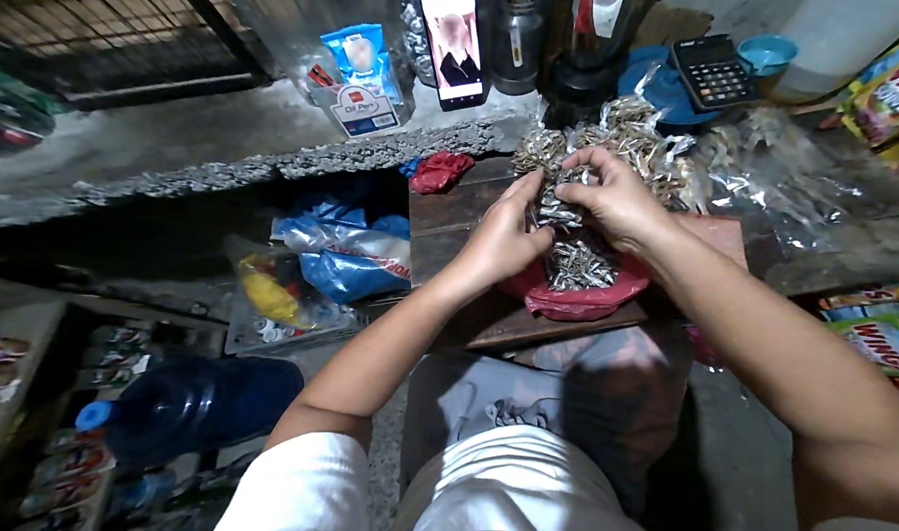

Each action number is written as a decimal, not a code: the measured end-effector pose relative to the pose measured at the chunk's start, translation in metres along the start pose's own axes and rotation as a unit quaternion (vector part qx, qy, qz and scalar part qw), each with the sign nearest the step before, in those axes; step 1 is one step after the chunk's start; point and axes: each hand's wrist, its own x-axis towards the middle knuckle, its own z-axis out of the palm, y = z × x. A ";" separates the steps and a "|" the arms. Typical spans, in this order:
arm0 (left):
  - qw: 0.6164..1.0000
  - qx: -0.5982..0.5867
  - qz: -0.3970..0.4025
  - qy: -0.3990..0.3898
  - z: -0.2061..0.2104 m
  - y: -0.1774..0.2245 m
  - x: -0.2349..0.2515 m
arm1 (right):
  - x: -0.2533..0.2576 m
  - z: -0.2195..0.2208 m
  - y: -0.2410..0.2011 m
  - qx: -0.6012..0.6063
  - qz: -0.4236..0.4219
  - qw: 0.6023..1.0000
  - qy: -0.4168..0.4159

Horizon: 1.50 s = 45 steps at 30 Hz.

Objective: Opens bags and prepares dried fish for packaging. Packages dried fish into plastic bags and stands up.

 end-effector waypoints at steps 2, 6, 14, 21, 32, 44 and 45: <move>1.000 -0.013 -0.008 0.005 0.001 -0.001 0.001 | -0.001 0.008 0.004 0.043 0.014 0.999 0.000; 1.000 -0.029 -0.007 0.008 0.001 -0.003 0.002 | -0.005 0.017 0.001 0.103 0.054 0.993 -0.006; 0.996 -0.076 -0.047 -0.012 -0.002 0.003 0.003 | -0.002 -0.003 -0.023 -0.187 0.059 0.963 -0.183; 0.990 -0.135 -0.037 0.003 -0.009 0.001 0.004 | 0.000 -0.002 -0.053 -0.252 0.019 0.943 -0.216; 0.977 -0.214 -0.021 0.000 -0.030 -0.001 -0.003 | -0.006 -0.023 -0.057 -0.203 -0.132 0.952 -0.186; 0.958 -0.259 -0.047 0.111 -0.064 -0.025 -0.012 | -0.014 -0.016 -0.003 -0.510 -0.023 0.825 -0.243; 0.958 -0.260 -0.042 0.117 -0.065 -0.024 -0.014 | -0.016 -0.009 0.005 -0.549 -0.027 0.798 -0.247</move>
